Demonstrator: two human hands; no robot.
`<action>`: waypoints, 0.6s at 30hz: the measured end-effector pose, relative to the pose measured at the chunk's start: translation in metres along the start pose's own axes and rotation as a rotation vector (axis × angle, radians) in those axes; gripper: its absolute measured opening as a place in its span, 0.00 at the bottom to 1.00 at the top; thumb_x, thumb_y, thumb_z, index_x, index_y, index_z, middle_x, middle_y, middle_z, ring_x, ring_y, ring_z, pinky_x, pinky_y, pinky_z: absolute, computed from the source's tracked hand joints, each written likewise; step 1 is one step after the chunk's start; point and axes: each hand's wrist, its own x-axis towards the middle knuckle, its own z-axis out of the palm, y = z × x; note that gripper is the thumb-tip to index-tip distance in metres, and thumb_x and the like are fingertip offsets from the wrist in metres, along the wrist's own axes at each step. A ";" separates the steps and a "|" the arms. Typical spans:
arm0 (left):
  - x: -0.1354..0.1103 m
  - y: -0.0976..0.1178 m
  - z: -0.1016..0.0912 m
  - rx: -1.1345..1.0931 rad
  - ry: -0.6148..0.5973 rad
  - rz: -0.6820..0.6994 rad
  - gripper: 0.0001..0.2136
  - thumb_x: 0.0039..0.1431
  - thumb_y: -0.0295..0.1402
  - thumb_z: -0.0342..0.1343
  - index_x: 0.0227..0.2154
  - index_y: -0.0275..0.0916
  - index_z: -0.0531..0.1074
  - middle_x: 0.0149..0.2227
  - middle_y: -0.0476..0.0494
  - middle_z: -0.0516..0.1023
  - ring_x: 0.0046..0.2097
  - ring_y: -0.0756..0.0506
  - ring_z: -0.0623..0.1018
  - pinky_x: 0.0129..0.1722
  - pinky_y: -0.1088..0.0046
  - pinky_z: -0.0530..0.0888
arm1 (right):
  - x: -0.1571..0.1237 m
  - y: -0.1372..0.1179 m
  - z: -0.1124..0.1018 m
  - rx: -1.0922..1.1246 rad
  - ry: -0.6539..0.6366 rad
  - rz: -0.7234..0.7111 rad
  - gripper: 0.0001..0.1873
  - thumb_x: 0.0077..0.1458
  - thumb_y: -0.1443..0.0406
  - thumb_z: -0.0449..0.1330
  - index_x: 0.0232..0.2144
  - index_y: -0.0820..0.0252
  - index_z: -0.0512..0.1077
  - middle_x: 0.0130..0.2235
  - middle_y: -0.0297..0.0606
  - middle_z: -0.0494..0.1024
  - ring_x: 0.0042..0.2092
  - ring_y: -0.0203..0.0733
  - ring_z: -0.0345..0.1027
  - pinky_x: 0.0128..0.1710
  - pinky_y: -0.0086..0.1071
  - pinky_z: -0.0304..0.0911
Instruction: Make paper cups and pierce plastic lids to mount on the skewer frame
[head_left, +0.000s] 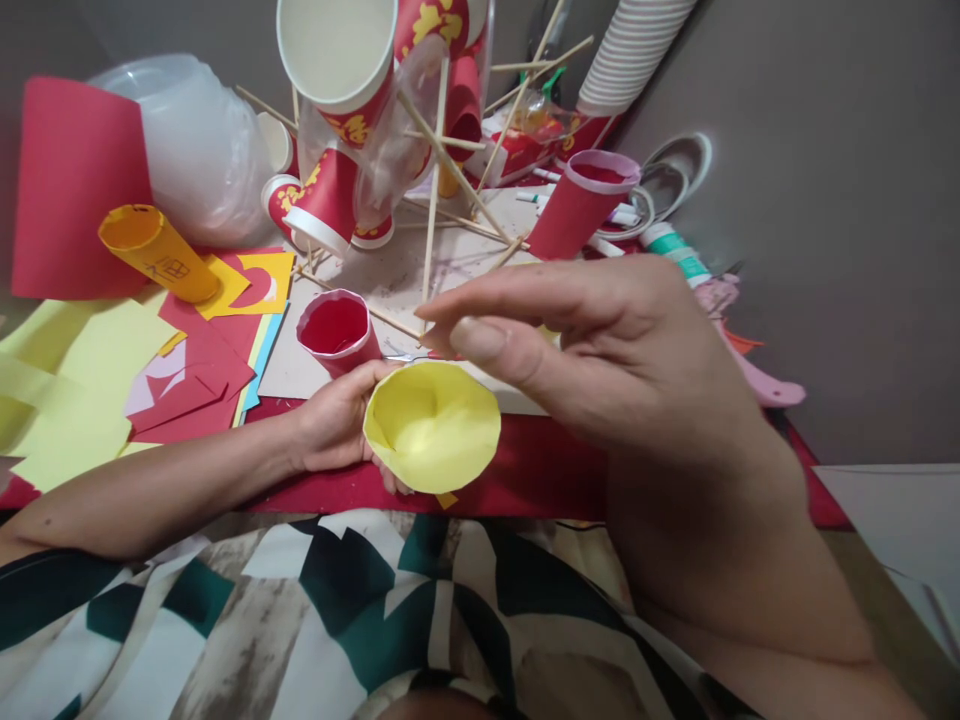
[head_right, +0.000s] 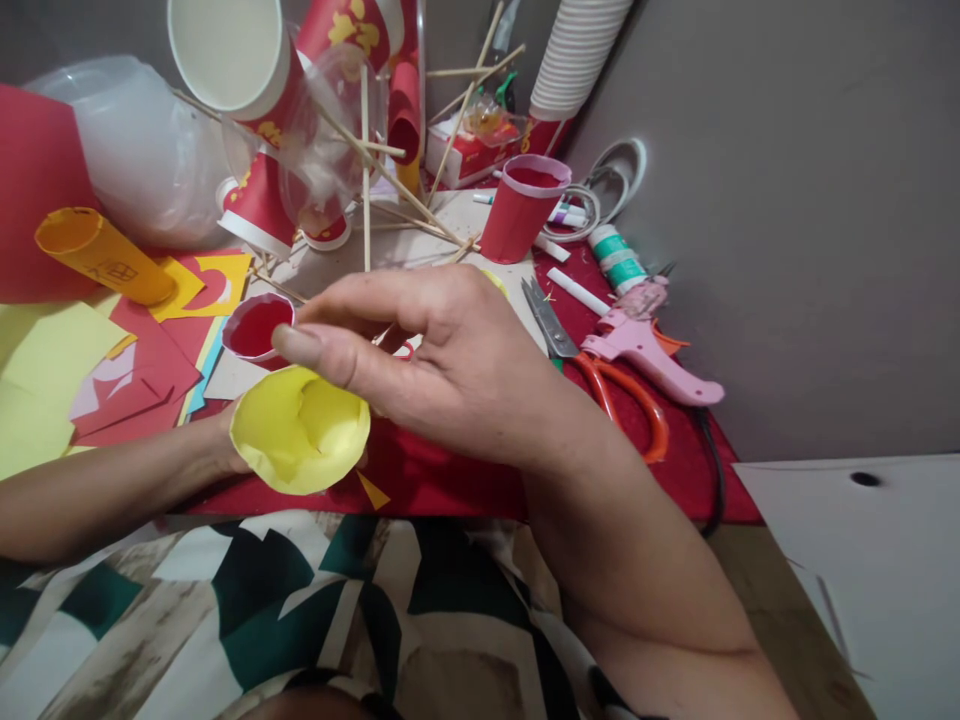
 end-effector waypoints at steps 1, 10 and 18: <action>0.000 0.000 0.001 -0.016 -0.010 -0.005 0.27 0.72 0.42 0.38 0.56 0.20 0.68 0.36 0.27 0.83 0.35 0.41 0.84 0.35 0.69 0.80 | 0.001 0.001 0.001 -0.003 0.024 0.020 0.09 0.64 0.61 0.63 0.36 0.56 0.83 0.35 0.34 0.84 0.36 0.38 0.78 0.34 0.29 0.72; -0.003 0.006 0.012 0.009 -0.110 0.045 0.30 0.69 0.46 0.49 0.62 0.24 0.61 0.35 0.29 0.83 0.27 0.38 0.83 0.24 0.68 0.79 | 0.006 0.018 0.008 0.041 0.031 -0.018 0.18 0.65 0.51 0.61 0.32 0.55 0.82 0.34 0.34 0.83 0.33 0.37 0.77 0.33 0.29 0.72; -0.006 0.009 0.012 0.054 -0.110 0.023 0.38 0.62 0.53 0.55 0.64 0.26 0.59 0.34 0.31 0.84 0.25 0.40 0.82 0.23 0.71 0.78 | 0.006 0.017 0.008 0.007 0.042 -0.041 0.16 0.64 0.52 0.61 0.33 0.56 0.82 0.34 0.35 0.83 0.33 0.37 0.75 0.31 0.30 0.69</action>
